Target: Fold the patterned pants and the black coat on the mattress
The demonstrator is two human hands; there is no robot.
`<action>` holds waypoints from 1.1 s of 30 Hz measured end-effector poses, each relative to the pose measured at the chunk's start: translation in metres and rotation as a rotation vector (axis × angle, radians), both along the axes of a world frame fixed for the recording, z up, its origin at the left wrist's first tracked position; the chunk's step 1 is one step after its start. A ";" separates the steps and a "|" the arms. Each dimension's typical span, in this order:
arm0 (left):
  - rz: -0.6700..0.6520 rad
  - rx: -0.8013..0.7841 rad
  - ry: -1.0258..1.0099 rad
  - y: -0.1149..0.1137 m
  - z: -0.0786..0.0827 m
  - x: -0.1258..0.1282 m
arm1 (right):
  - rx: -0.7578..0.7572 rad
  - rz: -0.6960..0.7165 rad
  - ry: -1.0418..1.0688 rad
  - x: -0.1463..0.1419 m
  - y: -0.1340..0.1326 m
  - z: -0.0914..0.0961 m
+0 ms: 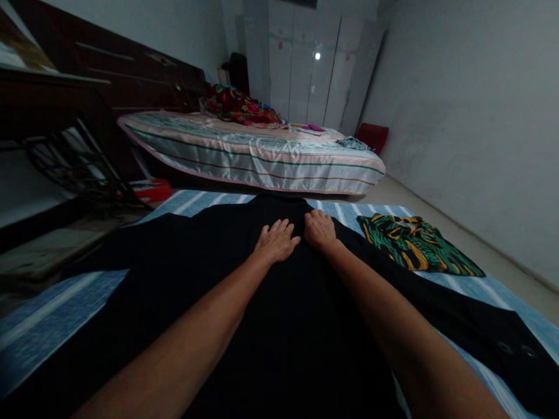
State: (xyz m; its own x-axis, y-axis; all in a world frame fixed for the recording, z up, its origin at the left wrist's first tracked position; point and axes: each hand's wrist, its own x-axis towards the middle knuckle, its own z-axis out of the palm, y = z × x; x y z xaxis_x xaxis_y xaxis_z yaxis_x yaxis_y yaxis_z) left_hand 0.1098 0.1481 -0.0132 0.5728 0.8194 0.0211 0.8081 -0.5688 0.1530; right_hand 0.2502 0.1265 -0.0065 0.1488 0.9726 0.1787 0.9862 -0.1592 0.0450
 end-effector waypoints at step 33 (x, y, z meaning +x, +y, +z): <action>-0.016 -0.067 0.105 0.013 0.027 0.003 | 0.024 -0.029 0.044 0.001 -0.128 0.002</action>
State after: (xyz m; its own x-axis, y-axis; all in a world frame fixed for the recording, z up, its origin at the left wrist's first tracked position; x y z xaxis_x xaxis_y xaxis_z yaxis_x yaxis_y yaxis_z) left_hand 0.1127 0.1614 0.0134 0.5824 0.8075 -0.0939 0.8123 -0.5735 0.1063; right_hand 0.2517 -0.0014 -0.0044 0.1852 0.9632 0.1948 0.9821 -0.1883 -0.0023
